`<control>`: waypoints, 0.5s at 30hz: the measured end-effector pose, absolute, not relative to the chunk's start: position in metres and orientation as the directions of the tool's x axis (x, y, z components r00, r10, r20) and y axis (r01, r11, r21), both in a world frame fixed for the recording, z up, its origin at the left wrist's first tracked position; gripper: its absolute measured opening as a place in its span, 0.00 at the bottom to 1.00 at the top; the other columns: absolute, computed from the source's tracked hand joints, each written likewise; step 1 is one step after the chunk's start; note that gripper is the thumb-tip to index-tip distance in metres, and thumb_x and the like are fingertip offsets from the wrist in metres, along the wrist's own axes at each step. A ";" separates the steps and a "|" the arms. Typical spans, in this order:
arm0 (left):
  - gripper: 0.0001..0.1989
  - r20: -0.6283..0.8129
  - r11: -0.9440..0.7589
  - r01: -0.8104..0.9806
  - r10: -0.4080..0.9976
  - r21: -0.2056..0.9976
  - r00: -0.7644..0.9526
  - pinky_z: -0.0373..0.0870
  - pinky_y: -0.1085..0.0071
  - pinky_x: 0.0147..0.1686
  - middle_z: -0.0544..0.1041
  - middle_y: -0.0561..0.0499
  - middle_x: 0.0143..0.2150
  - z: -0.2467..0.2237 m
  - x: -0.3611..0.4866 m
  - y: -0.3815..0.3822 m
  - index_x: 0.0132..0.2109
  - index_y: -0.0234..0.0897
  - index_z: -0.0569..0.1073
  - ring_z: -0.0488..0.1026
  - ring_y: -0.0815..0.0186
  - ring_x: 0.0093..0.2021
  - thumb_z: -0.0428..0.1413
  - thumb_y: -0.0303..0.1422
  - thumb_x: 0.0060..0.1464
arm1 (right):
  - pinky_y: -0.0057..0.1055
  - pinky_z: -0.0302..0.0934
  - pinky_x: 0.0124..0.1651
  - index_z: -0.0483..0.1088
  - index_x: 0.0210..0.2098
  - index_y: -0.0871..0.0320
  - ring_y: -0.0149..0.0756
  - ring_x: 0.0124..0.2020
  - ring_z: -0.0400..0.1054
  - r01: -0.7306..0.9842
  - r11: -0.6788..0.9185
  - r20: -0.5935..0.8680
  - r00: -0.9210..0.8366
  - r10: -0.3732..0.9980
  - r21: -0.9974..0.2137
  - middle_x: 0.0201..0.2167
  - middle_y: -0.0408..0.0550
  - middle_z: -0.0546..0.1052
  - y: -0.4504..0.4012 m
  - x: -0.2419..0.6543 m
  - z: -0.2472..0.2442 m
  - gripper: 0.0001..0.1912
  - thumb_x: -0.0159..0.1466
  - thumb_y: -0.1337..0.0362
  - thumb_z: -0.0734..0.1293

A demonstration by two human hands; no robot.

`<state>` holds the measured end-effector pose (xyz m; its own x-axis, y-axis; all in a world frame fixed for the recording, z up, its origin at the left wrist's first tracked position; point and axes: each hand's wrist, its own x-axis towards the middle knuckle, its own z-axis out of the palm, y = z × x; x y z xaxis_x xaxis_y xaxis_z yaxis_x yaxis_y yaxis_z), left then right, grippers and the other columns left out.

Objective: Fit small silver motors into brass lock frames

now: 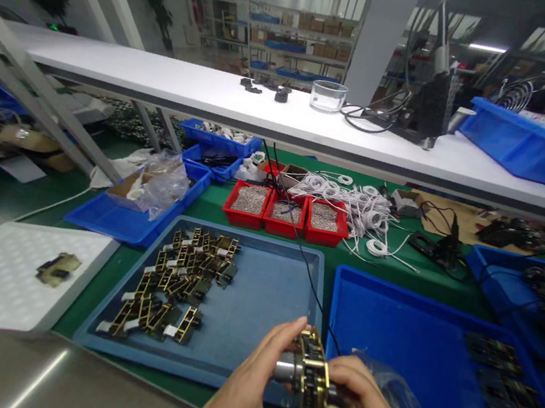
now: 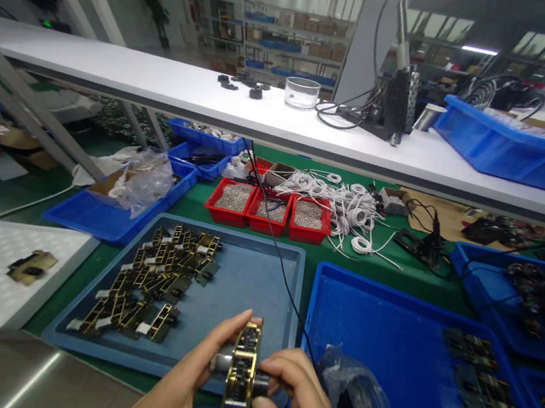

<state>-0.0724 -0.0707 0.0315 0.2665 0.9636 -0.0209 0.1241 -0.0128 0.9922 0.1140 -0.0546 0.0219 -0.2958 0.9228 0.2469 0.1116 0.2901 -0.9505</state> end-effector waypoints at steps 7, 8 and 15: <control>0.58 0.314 -0.407 0.259 0.888 0.876 0.335 0.55 0.52 0.60 0.58 0.44 0.64 0.019 -0.081 -0.070 0.65 0.51 0.38 0.58 0.48 0.61 0.68 0.33 0.36 | 0.37 0.59 0.55 0.58 0.58 0.42 0.47 0.56 0.61 -0.272 -0.321 -0.147 -0.510 0.848 -0.907 0.56 0.49 0.64 -0.064 0.116 0.006 0.41 0.48 0.41 0.70; 0.57 0.367 -0.471 0.258 0.857 0.844 0.362 0.57 0.52 0.60 0.59 0.42 0.63 0.021 -0.082 -0.068 0.66 0.49 0.38 0.59 0.48 0.61 0.67 0.34 0.37 | 0.37 0.57 0.57 0.57 0.60 0.42 0.48 0.58 0.57 -0.288 -0.355 -0.153 -0.544 0.825 -0.890 0.58 0.48 0.63 -0.064 0.116 0.005 0.45 0.45 0.41 0.71; 0.50 0.518 -0.699 0.270 0.687 0.662 0.510 0.63 0.58 0.55 0.65 0.37 0.58 0.024 -0.085 -0.056 0.66 0.42 0.36 0.65 0.53 0.56 0.62 0.34 0.47 | 0.42 0.49 0.61 0.54 0.61 0.43 0.47 0.61 0.53 -0.318 -0.455 -0.211 -0.576 0.789 -0.832 0.60 0.50 0.61 -0.064 0.115 0.016 0.44 0.49 0.49 0.75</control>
